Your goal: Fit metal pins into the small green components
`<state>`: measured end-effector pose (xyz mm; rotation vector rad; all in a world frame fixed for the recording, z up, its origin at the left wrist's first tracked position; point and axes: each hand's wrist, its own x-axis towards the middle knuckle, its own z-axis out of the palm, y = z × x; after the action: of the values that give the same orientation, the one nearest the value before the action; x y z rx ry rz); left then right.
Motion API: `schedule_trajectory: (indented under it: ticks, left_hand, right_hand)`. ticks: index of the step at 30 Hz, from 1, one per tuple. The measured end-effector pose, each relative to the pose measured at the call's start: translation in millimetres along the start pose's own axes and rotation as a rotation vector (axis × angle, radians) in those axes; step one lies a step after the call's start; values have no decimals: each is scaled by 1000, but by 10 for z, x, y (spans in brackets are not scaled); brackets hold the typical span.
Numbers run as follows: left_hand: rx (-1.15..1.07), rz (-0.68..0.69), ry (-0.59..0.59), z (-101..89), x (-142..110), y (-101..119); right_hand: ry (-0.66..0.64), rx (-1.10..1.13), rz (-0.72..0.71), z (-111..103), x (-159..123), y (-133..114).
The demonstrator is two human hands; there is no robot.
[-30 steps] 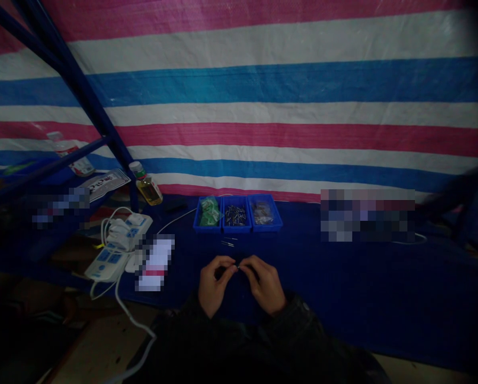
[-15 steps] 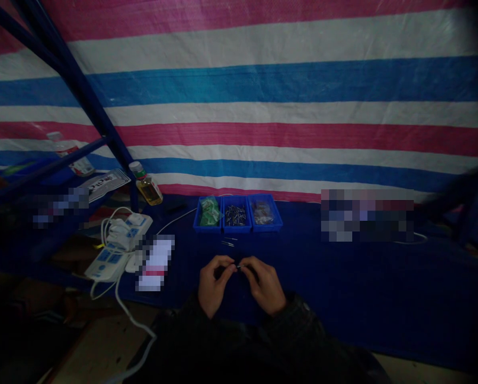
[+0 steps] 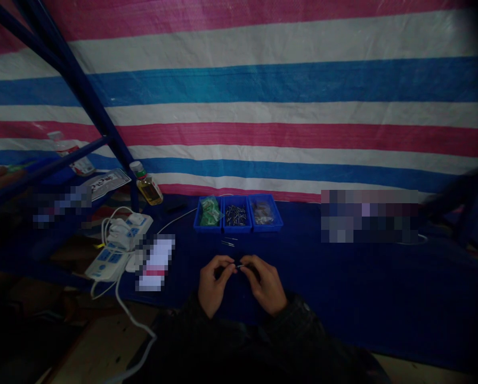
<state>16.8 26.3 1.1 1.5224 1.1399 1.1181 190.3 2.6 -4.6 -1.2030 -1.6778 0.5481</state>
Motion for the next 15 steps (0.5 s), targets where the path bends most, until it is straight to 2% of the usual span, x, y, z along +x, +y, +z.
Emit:
schedule_trajectory:
  ticks: [15]
  left_hand:
    - [9, -16, -19, 7, -3, 35]
  right_hand:
    - [-4, -77, 11, 6, 7, -1]
